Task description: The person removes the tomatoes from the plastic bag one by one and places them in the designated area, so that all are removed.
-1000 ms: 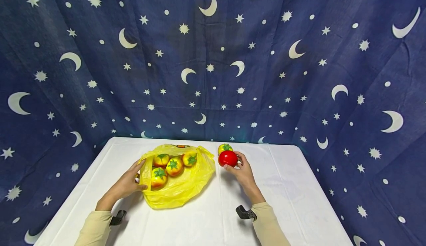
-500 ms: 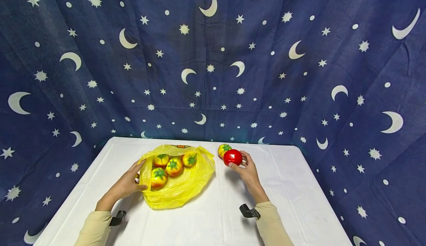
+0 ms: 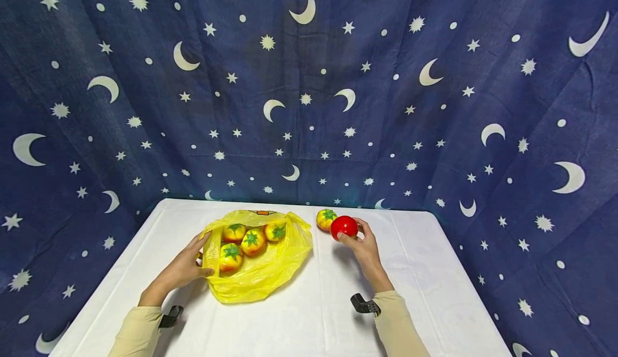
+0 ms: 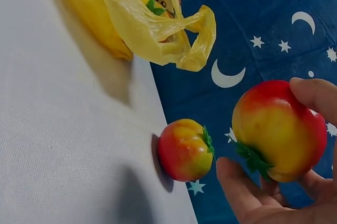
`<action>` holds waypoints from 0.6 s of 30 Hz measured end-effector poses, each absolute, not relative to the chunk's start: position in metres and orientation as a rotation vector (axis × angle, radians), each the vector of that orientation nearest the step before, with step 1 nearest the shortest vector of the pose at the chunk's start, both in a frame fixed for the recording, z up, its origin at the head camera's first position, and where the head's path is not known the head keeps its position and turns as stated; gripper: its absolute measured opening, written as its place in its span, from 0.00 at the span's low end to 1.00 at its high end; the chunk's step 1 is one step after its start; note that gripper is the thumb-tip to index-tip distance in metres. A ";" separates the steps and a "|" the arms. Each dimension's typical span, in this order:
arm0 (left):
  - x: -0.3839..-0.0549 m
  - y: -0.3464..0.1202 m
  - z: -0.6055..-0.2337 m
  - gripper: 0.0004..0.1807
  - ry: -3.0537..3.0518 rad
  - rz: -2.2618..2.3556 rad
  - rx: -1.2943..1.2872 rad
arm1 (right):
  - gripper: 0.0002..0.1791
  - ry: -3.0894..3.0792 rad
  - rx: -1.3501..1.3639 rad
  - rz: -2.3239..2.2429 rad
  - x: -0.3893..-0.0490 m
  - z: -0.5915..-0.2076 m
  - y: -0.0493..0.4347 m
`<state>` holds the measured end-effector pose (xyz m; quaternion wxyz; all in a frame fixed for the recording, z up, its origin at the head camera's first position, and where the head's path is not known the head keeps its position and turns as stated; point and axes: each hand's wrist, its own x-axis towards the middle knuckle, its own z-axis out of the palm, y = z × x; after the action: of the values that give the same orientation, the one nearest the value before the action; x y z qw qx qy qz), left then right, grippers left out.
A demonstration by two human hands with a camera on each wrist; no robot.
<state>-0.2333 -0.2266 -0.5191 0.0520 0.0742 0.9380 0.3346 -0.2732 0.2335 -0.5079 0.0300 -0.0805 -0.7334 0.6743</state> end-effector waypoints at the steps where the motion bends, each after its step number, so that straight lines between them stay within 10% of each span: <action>1: -0.233 -0.226 -0.519 0.58 2.855 1.017 0.235 | 0.36 -2.260 -0.244 2.077 -0.273 -0.508 0.233; 18: -0.234 -0.228 -0.518 0.58 2.858 1.025 0.253 | 0.43 -2.284 -0.172 2.086 -0.269 -0.495 0.230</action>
<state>-0.2339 -0.2276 -0.5183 0.0472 0.0829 0.9370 0.3360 -0.2694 0.2300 -0.4946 0.0215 -0.0554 -0.7371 0.6732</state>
